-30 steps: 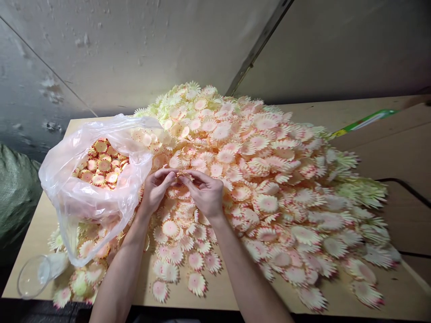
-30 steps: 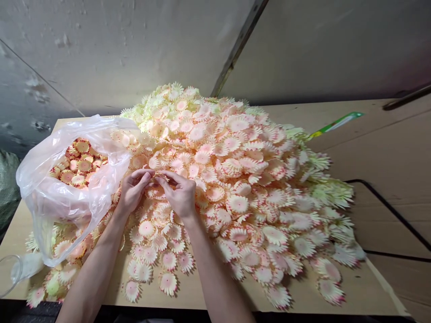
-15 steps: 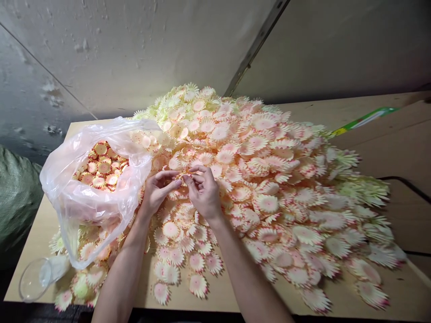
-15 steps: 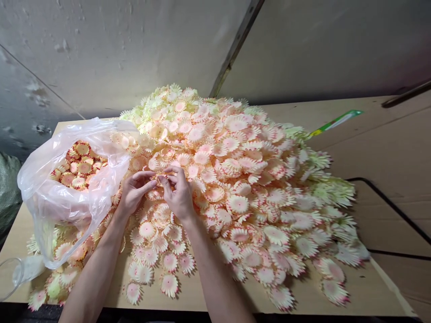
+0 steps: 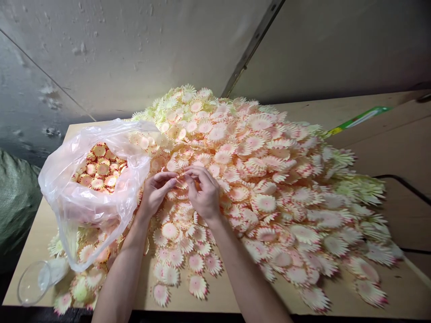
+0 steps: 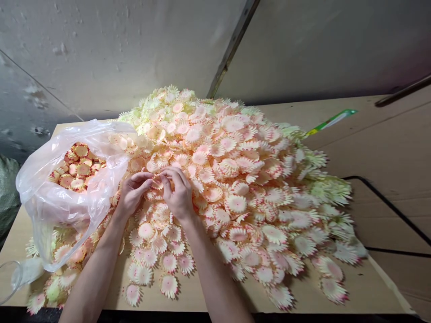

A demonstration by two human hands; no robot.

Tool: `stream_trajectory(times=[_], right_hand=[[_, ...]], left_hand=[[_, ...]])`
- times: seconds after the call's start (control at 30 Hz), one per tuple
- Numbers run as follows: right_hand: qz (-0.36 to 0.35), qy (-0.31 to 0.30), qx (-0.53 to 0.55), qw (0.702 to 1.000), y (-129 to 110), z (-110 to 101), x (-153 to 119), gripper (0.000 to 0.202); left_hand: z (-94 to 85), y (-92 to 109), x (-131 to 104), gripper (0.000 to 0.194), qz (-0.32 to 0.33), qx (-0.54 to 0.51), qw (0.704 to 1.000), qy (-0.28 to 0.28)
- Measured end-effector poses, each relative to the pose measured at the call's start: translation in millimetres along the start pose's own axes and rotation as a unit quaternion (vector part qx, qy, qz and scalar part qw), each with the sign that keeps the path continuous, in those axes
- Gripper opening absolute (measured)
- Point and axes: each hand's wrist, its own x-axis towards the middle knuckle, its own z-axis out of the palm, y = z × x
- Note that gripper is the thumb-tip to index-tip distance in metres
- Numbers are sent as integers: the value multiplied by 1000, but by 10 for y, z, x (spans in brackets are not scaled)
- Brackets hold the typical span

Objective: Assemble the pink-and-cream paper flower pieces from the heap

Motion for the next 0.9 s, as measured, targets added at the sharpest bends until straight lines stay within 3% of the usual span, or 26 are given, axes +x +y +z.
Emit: stream_trajectory(times=[0.17,0.33,0.47,0.57,0.67,0.77,0.9], right_hand=[[77,53,-4,996,20,70,-62,18],[169,127,129,969,74,58,-19,21],[138,192,74,969,86,-48,54,30],[68,154,-15,986,36,-89,55,33],[43,55,9,997,-40,-64,19,31],[88,-23,89,992,-77,-9,-25,32],[154,-26,155,975,-37,35,-52,25]], left_hand=[[14,-32,18,28,2,15,1000,5],[-12,-57,23,28,17,12,999,29],[-36,-65,30,28,29,-3,998,50],[-43,-86,41,26,21,3,999,47],[-47,-98,44,24,30,6,999,42],[-42,-79,32,22,42,15,999,31],[-25,-36,16,23,37,13,999,20]])
